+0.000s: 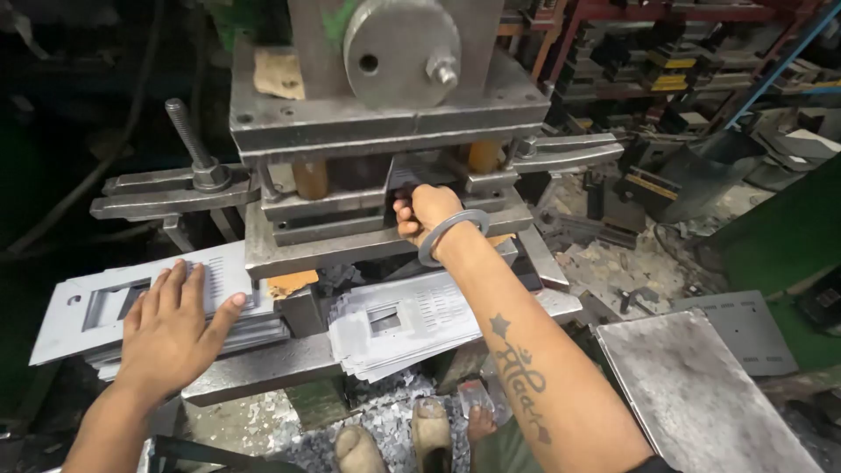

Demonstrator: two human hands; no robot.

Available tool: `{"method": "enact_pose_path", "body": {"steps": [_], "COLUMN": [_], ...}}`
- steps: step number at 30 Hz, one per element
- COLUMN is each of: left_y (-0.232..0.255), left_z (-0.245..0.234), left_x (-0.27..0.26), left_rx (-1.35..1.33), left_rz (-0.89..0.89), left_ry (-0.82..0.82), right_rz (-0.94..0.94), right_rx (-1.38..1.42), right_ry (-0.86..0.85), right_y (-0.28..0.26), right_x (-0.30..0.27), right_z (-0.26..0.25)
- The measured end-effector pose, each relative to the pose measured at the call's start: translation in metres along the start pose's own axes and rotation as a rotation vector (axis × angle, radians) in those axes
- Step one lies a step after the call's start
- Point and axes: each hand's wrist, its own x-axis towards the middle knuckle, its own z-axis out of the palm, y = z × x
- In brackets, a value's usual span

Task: Placing metal sheets into a press machine to be stamped and then removing them to a stack.

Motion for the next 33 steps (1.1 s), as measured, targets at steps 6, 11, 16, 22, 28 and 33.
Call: {"method": "enact_pose_path", "body": {"steps": [6,11,16,22,28,33], "left_y": [0.0,0.002,-0.001,-0.008,-0.075,-0.085], "left_z": [-0.001,-0.004,-0.003,-0.008,-0.02,-0.064], "left_x": [0.001,0.002,-0.006,0.005,0.029,0.05], "left_rx": [0.007,0.002,-0.018,0.0,0.312,0.253], "left_rz": [-0.006,-0.018,0.024,-0.006,0.168,-0.118], "left_ry": [-0.004,-0.032,0.068,-0.041,-0.226,-0.568], "right_rz": [0.002,0.014,0.159,-0.236,-0.014,0.132], "right_rx": [-0.008,-0.074,0.045,0.02,0.097,-0.082], "right_ry": [0.006,0.096,-0.001,-0.372,-0.013,-0.037], "right_y": [-0.003,-0.008,-0.008,0.057,0.121,0.14], "right_x": [-0.014,-0.019,-0.014,-0.092,-0.137,-0.101], "right_z": [0.002,0.01,0.002,-0.063,-0.118,-0.151]}}
